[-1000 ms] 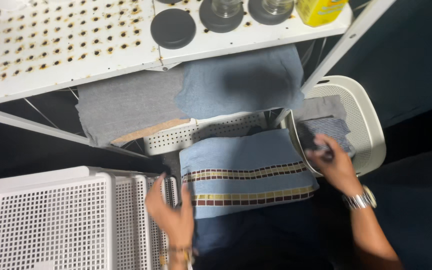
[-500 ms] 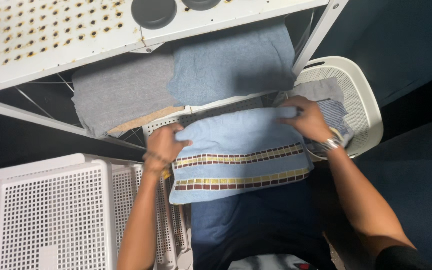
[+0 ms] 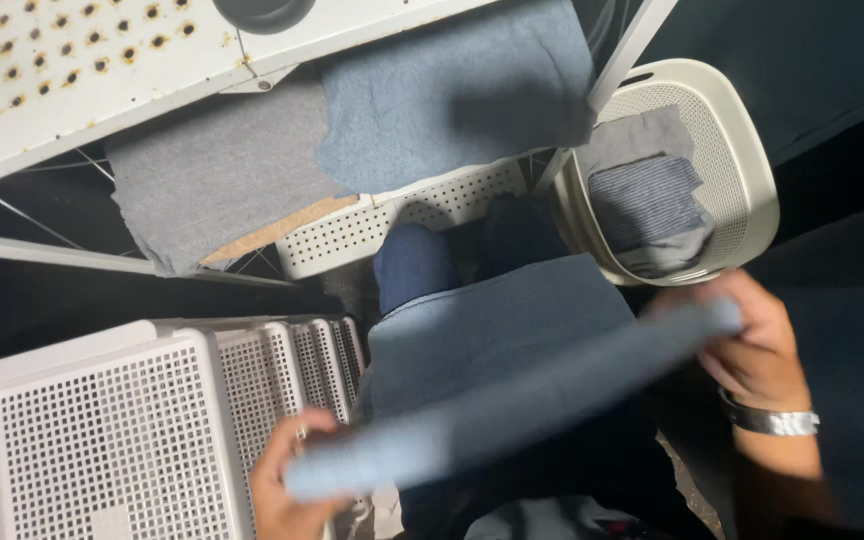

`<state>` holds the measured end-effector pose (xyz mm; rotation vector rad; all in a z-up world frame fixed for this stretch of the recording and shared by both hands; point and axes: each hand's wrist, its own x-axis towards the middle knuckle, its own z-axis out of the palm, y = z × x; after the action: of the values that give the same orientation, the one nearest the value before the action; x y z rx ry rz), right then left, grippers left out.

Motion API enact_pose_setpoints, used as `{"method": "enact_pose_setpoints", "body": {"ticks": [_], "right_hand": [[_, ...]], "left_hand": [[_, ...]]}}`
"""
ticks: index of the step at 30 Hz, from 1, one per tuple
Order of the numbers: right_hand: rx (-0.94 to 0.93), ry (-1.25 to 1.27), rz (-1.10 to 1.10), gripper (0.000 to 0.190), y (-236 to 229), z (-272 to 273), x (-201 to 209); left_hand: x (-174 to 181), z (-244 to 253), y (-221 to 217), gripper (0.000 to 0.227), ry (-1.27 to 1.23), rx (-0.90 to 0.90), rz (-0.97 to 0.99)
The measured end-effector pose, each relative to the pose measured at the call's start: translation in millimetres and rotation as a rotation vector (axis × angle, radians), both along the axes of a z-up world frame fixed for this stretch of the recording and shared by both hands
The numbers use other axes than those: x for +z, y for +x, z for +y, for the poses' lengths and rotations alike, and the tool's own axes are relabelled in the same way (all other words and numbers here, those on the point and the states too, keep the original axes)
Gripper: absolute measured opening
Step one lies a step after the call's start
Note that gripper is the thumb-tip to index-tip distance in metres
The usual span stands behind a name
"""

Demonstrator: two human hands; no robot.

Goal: The person organizes a white metal shelving unit by moving paper towel rolls from a basket onto the shelf. They then transfer folded towels from the shelf into a white laundry basket. Finally, they move bottles of yellow liquid and glass jars from the shelf into the basket.

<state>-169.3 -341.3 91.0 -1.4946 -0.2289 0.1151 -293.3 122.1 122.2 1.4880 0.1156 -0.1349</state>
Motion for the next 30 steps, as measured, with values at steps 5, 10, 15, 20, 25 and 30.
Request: {"method": "enact_pose_setpoints", "body": {"ticks": [5, 10, 15, 20, 25, 30], "right_hand": [[-0.389, -0.634, -0.475, 0.033, 74.0, 82.3, -9.4], [0.119, -1.041, 0.404, 0.11, 90.8, 119.2, -7.0], [0.133, -0.856, 0.59, 0.11, 74.9, 72.9, -0.7], [-0.171, -0.451, 0.657, 0.099, 40.5, 13.9, -22.4], [-0.794, -0.185, 0.426, 0.086, 31.2, -63.6, -55.5], [-1.084, 0.045, 0.367, 0.082, 72.5, -107.3, -104.1]], "left_hand": [[-25.0, -78.6, 96.5, 0.066, 0.403, 0.852, 0.094], [-16.2, -76.8, 121.4, 0.105, 0.92, 0.014, 0.991], [-19.9, -84.0, 108.7, 0.102, 0.518, 0.077, 0.774], [2.2, -135.3, 157.1, 0.112, 0.543, 0.151, 0.611], [45.6, -250.9, 236.8, 0.1, 0.793, -0.283, -0.542], [0.3, -391.2, 356.5, 0.074, 1.11, -0.344, -0.931]]}}
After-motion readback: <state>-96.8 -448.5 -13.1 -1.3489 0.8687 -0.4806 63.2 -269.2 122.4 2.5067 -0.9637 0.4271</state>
